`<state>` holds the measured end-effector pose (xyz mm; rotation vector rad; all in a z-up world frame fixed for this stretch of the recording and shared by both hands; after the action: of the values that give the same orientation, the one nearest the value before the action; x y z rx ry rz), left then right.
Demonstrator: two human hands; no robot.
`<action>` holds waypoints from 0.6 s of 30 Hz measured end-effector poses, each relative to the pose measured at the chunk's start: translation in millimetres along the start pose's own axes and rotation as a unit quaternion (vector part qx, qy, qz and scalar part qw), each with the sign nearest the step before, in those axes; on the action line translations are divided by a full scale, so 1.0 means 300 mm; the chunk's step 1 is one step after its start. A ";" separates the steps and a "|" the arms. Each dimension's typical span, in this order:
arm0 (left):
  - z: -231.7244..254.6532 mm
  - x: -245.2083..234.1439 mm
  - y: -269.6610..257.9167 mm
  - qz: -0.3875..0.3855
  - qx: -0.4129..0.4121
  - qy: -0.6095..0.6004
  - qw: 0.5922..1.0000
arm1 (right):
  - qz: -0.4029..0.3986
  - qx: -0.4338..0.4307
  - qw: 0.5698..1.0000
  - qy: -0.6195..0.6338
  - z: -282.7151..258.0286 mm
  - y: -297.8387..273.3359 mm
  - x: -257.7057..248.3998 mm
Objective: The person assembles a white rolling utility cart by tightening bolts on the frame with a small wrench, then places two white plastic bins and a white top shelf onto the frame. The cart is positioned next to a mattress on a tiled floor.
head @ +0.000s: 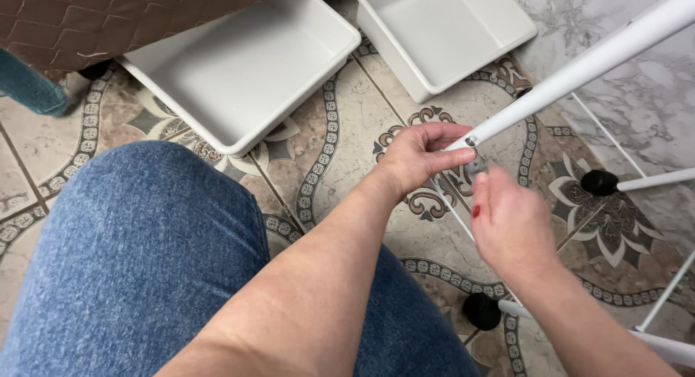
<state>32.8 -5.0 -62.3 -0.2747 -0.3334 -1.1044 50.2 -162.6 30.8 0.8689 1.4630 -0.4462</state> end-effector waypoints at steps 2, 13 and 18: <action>0.001 -0.002 0.004 -0.007 0.001 -0.002 1.000 | 0.002 -0.027 0.999 -0.043 -0.018 0.042 -0.050; -0.001 0.009 0.002 0.041 -0.005 0.018 0.999 | -0.082 -0.048 0.981 -0.167 -0.099 0.143 -0.099; -0.011 0.018 0.014 0.043 0.006 -0.015 0.999 | 0.011 -0.011 0.998 -0.067 -0.052 0.110 0.040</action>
<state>39.3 -8.8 -63.5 -0.2931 -0.3513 -1.0149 65.4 -127.2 28.7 0.8213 1.3312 -0.4631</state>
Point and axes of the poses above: each hand's wrist, its own y-axis towards the middle knuckle, its own x-axis out of the palm, z = x × y, the point moved 3 cm from there along y, towards the middle knuckle, and after that the axes turned 8 degrees about z, right-handed, at the moved point
